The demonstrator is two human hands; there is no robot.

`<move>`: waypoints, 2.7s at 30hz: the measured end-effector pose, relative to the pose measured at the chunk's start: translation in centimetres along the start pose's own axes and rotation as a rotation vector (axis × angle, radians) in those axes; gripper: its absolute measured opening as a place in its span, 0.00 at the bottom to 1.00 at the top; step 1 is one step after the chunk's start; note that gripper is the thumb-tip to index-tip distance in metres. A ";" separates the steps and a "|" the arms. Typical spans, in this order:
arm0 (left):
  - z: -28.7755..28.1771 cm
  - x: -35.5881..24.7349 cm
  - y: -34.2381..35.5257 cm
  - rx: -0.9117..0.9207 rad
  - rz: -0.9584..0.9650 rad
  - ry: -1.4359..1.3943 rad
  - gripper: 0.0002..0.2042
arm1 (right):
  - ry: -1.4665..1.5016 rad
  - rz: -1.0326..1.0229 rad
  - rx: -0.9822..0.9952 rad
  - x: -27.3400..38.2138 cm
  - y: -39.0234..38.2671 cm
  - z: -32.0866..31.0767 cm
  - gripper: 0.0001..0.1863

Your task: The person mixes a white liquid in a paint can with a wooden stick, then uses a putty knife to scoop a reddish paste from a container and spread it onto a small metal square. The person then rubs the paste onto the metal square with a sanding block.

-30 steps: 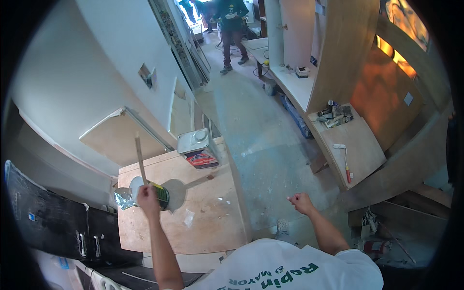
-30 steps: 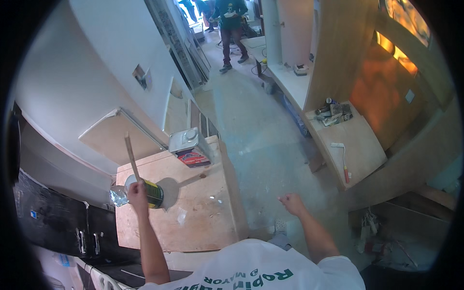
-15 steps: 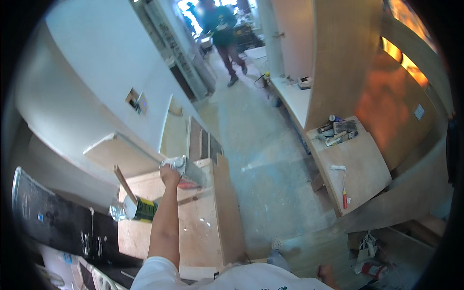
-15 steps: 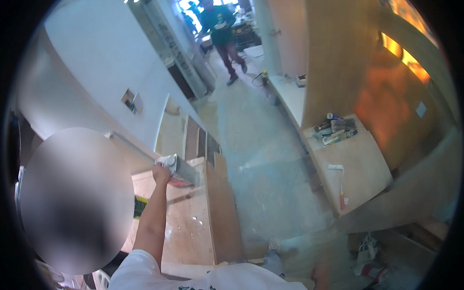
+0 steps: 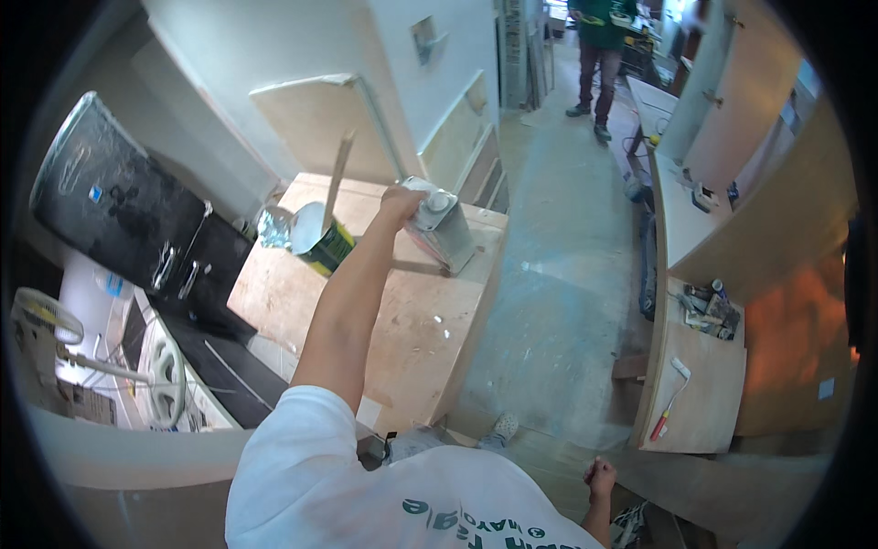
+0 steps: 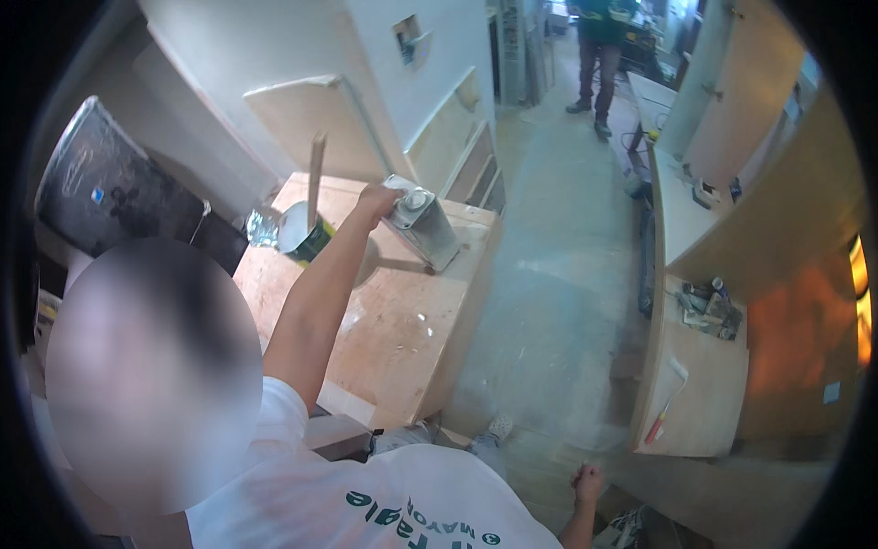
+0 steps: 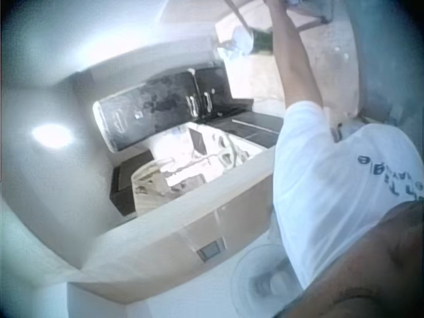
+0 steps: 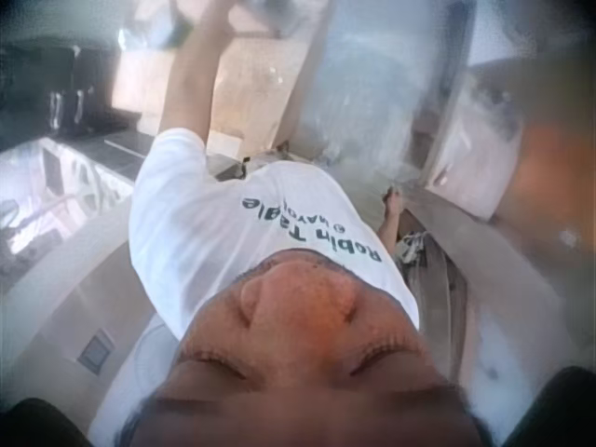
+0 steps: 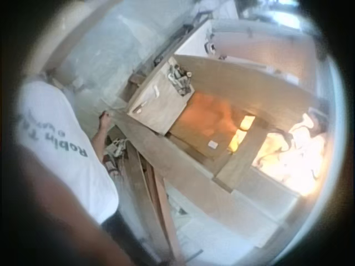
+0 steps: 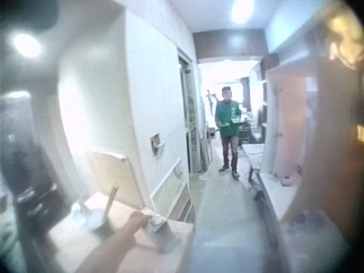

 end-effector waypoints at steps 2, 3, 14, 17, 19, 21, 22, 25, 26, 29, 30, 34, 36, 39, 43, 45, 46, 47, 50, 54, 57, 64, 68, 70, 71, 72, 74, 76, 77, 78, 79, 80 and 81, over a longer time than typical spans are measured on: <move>-1.8 1.3 0.1 0.005 0.017 0.079 0.20 | -0.070 -0.011 0.013 4.6 1.2 2.7 0.20; -2.8 1.5 0.1 -0.019 0.033 0.154 0.21 | -0.100 -0.022 0.018 6.1 1.7 4.2 0.20; -9.1 6.7 -2.5 -0.090 0.120 0.665 0.23 | -0.369 -0.073 0.242 8.7 -2.0 22.5 0.19; -9.4 7.0 -4.5 -0.123 0.167 0.779 0.22 | -0.417 -0.109 0.343 11.0 -3.3 28.4 0.18; -9.7 8.1 -6.1 -0.172 0.195 0.672 0.20 | -0.485 -0.131 0.420 13.0 -3.8 32.5 0.17; -9.2 8.4 -7.8 -0.138 0.157 0.756 0.17 | -0.599 -0.151 0.465 15.0 -4.1 35.3 0.16; -9.3 7.8 -9.8 -0.191 0.235 0.674 0.15 | -0.614 -0.176 0.483 15.7 -3.8 36.1 0.14; -8.2 11.2 -16.5 -0.388 0.479 0.280 0.11 | -0.646 -0.223 0.570 17.5 -3.5 38.5 0.09; -7.8 12.6 -19.2 -0.228 0.380 0.171 0.10 | -0.628 -0.233 0.592 18.6 -4.0 39.6 0.07; -7.7 20.8 -27.1 -0.134 0.276 -0.218 0.08 | -0.759 -0.354 0.756 20.6 -1.1 42.5 0.07; -8.9 25.1 -28.9 -0.188 0.191 -0.253 0.09 | -0.831 -0.398 0.824 21.0 0.1 43.1 0.08; -23.1 30.9 -38.8 -0.700 -0.067 -0.426 0.14 | -0.771 -0.369 0.893 24.7 2.5 49.9 0.08; -30.1 30.4 -42.1 -0.892 -0.008 -0.673 0.20 | -0.792 -0.380 0.873 25.8 3.5 52.2 0.07; -36.6 26.1 -44.3 -0.982 0.196 -0.689 0.24 | -0.953 -0.386 0.775 26.9 4.1 55.6 0.06; -39.8 19.7 -44.9 -0.721 0.591 -0.770 0.19 | -0.887 -0.312 0.770 23.6 5.5 59.3 0.03; -39.5 14.2 -46.5 -0.625 0.693 -0.669 0.13 | -0.735 -0.291 0.824 21.0 6.2 61.5 0.03; -39.3 12.9 -47.3 -0.537 0.828 -0.623 0.10 | -0.669 -0.277 0.853 20.0 6.1 62.4 0.04; -39.5 12.1 -48.0 -0.451 0.960 -0.574 0.07 | -0.700 -0.255 0.864 19.3 5.2 63.6 0.04; -41.2 9.2 -49.3 0.144 1.294 -0.634 0.11 | -0.747 -0.233 0.948 17.1 3.3 68.5 0.07; -43.0 4.2 -53.5 0.324 1.403 -0.628 0.18 | -0.714 -0.218 1.146 14.3 0.7 75.7 0.08; -44.7 3.2 -55.8 0.219 1.527 -0.503 0.22 | -0.856 -0.387 1.310 14.7 -1.6 83.5 0.08; -50.1 2.6 -52.8 0.174 1.556 -0.363 0.20 | -0.843 -0.422 1.266 19.2 -1.8 91.7 0.08; -53.5 2.8 -48.7 0.267 1.503 -0.439 0.17 | -0.891 -0.464 1.249 20.0 0.1 93.8 0.09; -54.4 3.2 -45.2 0.136 1.491 -0.555 0.16 | -0.878 -0.373 1.181 22.3 -0.7 94.4 0.09; -54.6 3.3 -43.9 0.022 1.489 -0.606 0.16 | -0.863 -0.349 1.182 22.5 -0.6 94.7 0.09; -54.6 3.8 -45.0 -0.030 1.415 -0.542 0.16 | -0.887 -0.310 1.267 21.9 -1.5 95.7 0.09; -55.8 5.2 -42.1 0.094 1.452 -0.519 0.15 | -0.815 -0.282 1.153 22.5 -0.1 94.5 0.09; -56.1 6.1 -40.8 0.054 1.525 -0.521 0.15 | -0.779 -0.209 1.106 22.4 -0.1 93.9 0.09; -56.6 6.6 -40.3 0.086 1.534 -0.532 0.15 | -0.759 -0.199 1.106 22.1 -0.1 93.9 0.09; -57.1 7.1 -40.0 0.115 1.537 -0.541 0.15 | -0.738 -0.190 1.105 21.5 -0.1 94.0 0.09; -58.6 7.9 -39.6 0.228 1.502 -0.549 0.15 | -0.721 -0.185 1.090 21.5 0.0 93.8 0.09; -59.3 8.5 -39.1 0.210 1.503 -0.600 0.15 | -0.739 -0.193 1.067 21.4 -0.2 93.5 0.08; -59.8 9.2 -38.6 0.188 1.501 -0.659 0.15 | -0.758 -0.199 1.043 21.3 -0.5 93.2 0.08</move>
Point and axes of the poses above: each hand's wrist, its own y-axis towards the middle knuckle, its own z-axis out of the palm, x = y × z, the point moved 3 cm from there along y, towards the middle knuckle, and after that the axes turned 15 degrees about x, right-handed, at the moved point
